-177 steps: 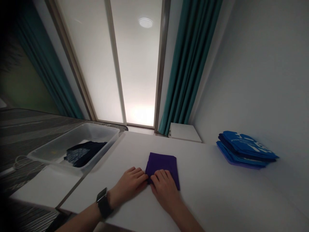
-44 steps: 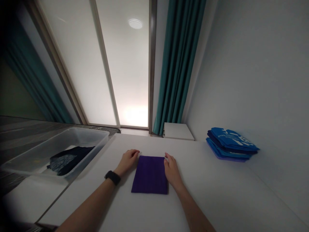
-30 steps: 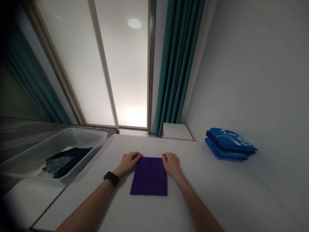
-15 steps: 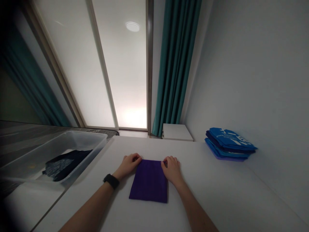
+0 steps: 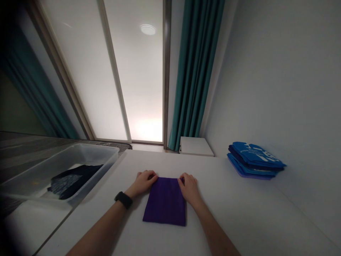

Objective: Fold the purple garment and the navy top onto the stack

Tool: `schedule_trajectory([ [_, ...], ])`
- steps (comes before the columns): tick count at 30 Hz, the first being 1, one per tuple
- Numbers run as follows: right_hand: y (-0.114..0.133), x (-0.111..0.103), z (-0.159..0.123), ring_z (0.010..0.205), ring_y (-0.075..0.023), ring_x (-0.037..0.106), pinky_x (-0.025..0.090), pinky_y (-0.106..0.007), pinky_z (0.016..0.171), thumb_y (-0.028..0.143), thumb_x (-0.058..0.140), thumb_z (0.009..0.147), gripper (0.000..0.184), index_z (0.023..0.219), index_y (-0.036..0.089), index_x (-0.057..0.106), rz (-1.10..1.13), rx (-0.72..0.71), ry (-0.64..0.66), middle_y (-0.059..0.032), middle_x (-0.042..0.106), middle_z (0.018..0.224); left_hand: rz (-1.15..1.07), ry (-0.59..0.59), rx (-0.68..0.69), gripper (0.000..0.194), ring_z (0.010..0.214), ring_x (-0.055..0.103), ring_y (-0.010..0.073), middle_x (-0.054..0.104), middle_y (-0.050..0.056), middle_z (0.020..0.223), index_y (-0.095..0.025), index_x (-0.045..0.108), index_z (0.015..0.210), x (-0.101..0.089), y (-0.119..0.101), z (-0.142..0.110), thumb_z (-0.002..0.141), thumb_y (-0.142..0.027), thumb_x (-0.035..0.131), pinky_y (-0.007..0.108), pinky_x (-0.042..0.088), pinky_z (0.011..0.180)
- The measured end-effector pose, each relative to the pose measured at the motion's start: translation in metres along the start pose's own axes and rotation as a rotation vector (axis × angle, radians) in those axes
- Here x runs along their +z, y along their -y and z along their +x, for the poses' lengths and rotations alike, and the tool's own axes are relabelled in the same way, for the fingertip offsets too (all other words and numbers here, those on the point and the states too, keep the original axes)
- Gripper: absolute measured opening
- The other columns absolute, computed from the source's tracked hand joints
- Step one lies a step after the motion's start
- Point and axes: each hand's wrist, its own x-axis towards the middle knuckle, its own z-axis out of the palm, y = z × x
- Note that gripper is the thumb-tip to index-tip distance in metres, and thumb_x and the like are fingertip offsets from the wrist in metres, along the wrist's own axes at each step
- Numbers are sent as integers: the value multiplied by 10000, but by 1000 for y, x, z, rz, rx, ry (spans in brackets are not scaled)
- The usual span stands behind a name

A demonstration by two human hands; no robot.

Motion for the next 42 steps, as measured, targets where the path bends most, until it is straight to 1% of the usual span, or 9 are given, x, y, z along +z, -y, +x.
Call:
schedule_trajectory([
  [6,1,2,-2,936,-218,593,352,-346,833,334,480,895,185,903,219,624,-19,-15,10,-45,693,936,-14,27,16,289,913,603,236,703,22,835,-218,682,841,-1,3,1,885,-397,459,389,331,907],
  [10,1,1,-2,939,-224,573,367,-345,830,315,493,889,157,877,208,607,-47,-97,-19,-57,669,942,-18,25,38,226,888,600,233,689,17,801,-219,674,858,-1,6,1,854,-365,502,387,336,899],
  [14,1,0,-2,911,-217,572,394,-335,830,267,486,893,120,880,203,587,0,-172,-13,-60,657,928,-28,19,41,203,888,603,237,684,15,799,-219,653,846,-1,6,0,864,-349,498,395,337,894],
  [22,3,-1,-1,897,-203,591,390,-321,814,258,470,909,127,900,209,586,11,-145,18,-49,672,920,-20,41,53,225,913,601,228,690,21,869,-215,616,856,-2,7,-1,914,-336,437,386,333,899],
  [27,8,-3,-2,889,-217,580,367,-330,800,267,466,923,132,927,201,580,-89,-143,11,-59,657,900,-21,40,46,231,926,606,221,696,21,911,-215,592,862,-1,10,1,936,-333,408,375,336,895],
  [32,11,-5,-3,885,-214,580,360,-324,790,255,458,930,127,925,209,576,-139,-156,5,-58,658,903,-13,33,33,219,906,612,220,696,22,901,-210,584,846,-2,4,-1,935,-315,415,379,336,886],
  [36,9,-3,-2,934,-219,595,373,-330,820,219,458,918,127,975,212,571,-79,-135,17,-64,666,954,5,5,20,214,876,614,222,692,22,864,-207,591,830,0,3,0,928,-313,432,375,352,856],
  [39,6,0,-2,966,-223,598,381,-345,853,206,442,914,217,1096,218,559,-23,-124,2,-69,669,989,-23,-14,9,197,832,620,212,689,16,828,-209,602,835,1,5,2,919,-291,443,345,388,810],
  [42,5,3,-2,973,-223,598,388,-352,864,209,431,911,285,1171,211,546,-3,-120,-24,-74,670,1011,-13,-114,19,192,856,620,211,682,38,867,-208,615,893,-1,1,-1,919,-246,428,335,423,814],
])
